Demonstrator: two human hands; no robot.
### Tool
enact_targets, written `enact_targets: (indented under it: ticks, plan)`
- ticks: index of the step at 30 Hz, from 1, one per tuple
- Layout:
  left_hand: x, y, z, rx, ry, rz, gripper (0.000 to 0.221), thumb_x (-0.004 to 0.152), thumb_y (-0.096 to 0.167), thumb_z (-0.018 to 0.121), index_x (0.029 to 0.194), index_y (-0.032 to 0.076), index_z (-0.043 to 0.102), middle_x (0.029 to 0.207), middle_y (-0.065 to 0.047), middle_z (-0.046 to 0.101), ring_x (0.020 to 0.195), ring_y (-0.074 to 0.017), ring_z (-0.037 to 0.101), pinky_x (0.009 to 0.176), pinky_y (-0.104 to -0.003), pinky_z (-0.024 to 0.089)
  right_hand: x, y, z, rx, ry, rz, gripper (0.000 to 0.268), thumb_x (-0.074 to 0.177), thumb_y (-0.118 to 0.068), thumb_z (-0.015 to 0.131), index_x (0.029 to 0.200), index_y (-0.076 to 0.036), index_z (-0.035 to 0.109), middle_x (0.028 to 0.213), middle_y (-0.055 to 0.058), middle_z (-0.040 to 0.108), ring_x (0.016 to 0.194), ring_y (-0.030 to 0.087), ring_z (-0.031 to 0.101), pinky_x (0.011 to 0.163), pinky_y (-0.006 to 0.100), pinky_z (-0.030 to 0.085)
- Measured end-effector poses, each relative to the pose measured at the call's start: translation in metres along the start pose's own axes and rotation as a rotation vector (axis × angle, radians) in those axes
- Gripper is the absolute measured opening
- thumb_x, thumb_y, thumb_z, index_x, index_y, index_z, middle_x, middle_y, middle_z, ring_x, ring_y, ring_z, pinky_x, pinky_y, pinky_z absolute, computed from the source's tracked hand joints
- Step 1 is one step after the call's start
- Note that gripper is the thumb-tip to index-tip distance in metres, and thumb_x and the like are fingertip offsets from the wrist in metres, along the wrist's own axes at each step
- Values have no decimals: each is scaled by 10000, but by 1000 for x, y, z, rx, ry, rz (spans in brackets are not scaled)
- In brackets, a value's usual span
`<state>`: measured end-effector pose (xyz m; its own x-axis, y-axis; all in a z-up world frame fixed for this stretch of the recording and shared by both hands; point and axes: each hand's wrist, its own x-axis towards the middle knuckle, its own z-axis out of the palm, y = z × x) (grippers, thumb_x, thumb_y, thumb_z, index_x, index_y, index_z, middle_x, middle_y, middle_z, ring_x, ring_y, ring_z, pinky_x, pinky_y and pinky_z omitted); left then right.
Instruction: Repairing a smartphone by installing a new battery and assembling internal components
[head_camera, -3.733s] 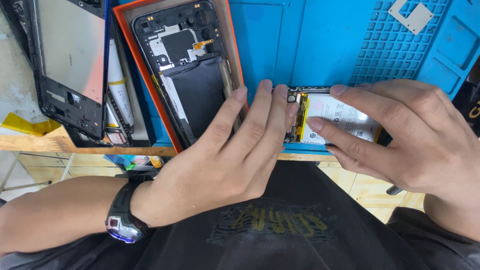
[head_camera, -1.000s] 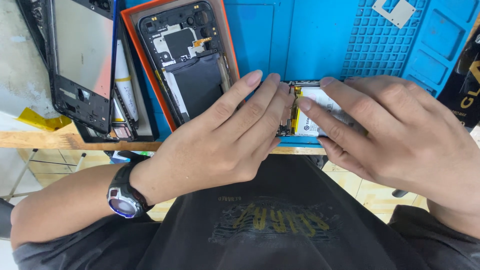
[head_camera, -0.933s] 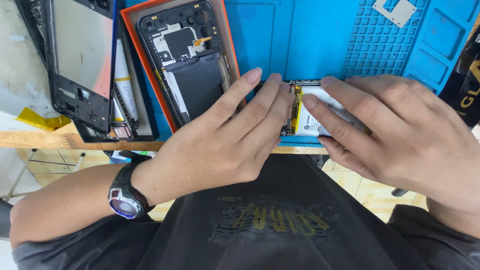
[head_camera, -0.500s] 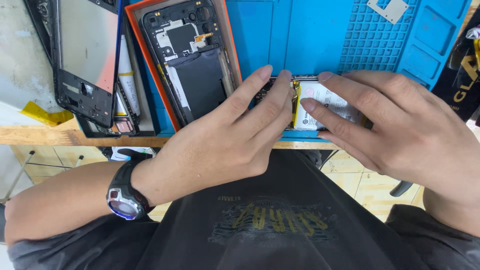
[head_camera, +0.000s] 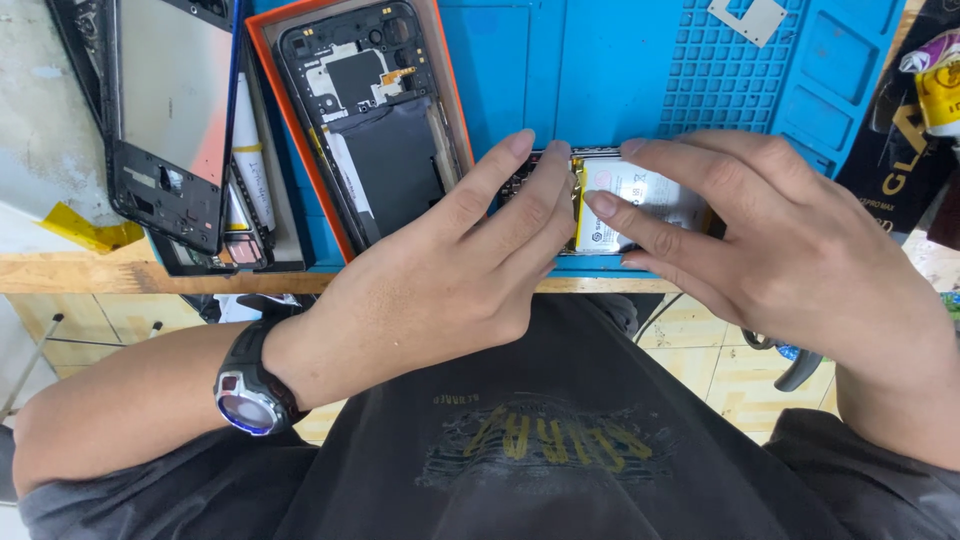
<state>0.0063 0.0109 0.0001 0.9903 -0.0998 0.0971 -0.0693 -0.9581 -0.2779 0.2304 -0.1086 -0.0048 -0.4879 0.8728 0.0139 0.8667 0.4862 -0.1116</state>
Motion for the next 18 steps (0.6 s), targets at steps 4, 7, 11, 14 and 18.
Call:
enact_targets:
  ticks: [4,7,11,14,18]
  plan:
    - [0,-1,-1,2,-5,-6,281,1048,186,470,1103,39,703,1176,-80,608,1198,-249,488,1097,-406,318,-1,-2,0,-32,-12,1,477,937,-341,599,1366,-162,492,1308,129,507,1154,308,532,939,419,568]
    - [-1,0,0,-39,-3,-26,279,1044,211,487,1175,44,669,1212,-71,610,1210,-259,480,1085,-409,335,2,-5,3,10,91,46,363,1000,-231,674,1337,-165,558,1248,154,490,1036,356,557,895,459,507]
    - [-3,3,2,-28,2,-34,349,1062,334,504,1188,53,669,1240,-74,602,1227,-248,470,1098,-412,314,-12,-20,14,-132,43,159,407,1007,-292,689,1388,-232,560,1223,123,382,1014,318,520,777,441,527]
    - [-3,3,3,-24,17,-44,311,1062,295,508,1177,57,672,1229,-64,611,1228,-244,478,1106,-409,312,-19,-26,18,-75,95,211,373,1019,-282,677,1377,-237,581,1221,133,410,1043,365,586,772,480,532]
    - [-3,3,3,-16,-10,-38,353,1057,337,495,1205,62,659,1233,-56,605,1227,-241,481,1108,-410,302,-35,-40,20,67,155,271,415,986,-275,631,1341,-83,534,1274,220,496,1166,413,570,978,545,497]
